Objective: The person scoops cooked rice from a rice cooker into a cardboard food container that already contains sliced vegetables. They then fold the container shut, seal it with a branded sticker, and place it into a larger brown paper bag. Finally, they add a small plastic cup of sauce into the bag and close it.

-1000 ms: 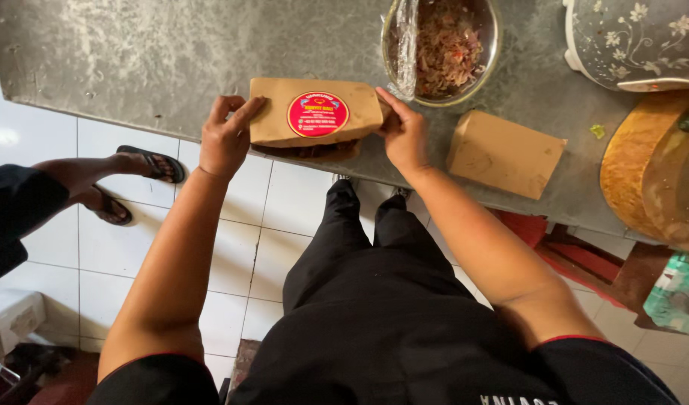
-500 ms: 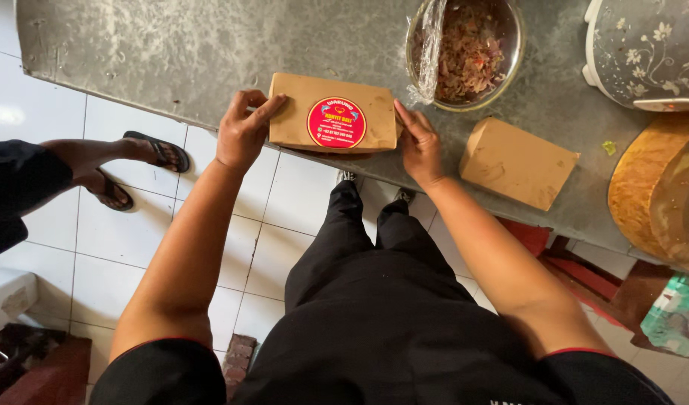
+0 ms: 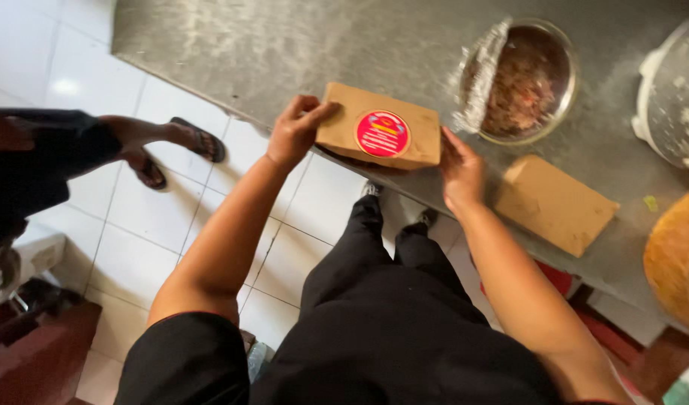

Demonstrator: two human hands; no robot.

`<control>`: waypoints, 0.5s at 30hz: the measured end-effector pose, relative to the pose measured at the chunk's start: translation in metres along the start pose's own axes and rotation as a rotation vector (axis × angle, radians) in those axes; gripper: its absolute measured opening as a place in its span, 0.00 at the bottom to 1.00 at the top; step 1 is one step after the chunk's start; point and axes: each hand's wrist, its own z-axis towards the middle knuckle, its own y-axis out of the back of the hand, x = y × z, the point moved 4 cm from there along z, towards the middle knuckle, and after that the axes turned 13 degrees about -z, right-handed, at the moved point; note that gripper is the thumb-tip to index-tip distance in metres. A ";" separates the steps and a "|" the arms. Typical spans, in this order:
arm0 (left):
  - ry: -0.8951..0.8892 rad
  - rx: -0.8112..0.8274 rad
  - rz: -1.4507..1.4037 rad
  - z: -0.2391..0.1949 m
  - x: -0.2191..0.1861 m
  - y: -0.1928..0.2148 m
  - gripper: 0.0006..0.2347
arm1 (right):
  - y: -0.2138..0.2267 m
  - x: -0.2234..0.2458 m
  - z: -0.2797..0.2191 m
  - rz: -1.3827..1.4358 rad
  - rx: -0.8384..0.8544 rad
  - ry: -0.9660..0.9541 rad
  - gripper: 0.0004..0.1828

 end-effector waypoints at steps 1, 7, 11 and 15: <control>0.031 0.025 -0.012 -0.001 -0.001 0.000 0.19 | 0.004 0.004 -0.004 -0.048 -0.014 -0.014 0.23; 0.143 0.005 -0.148 -0.002 -0.009 0.009 0.24 | 0.001 0.007 -0.008 0.045 -0.002 -0.096 0.19; 0.246 -0.043 -0.248 -0.006 -0.010 0.005 0.26 | 0.002 -0.005 -0.010 0.059 -0.018 -0.089 0.14; 0.142 -0.065 -0.154 -0.011 -0.014 0.003 0.27 | 0.001 -0.005 -0.012 0.111 -0.079 -0.108 0.07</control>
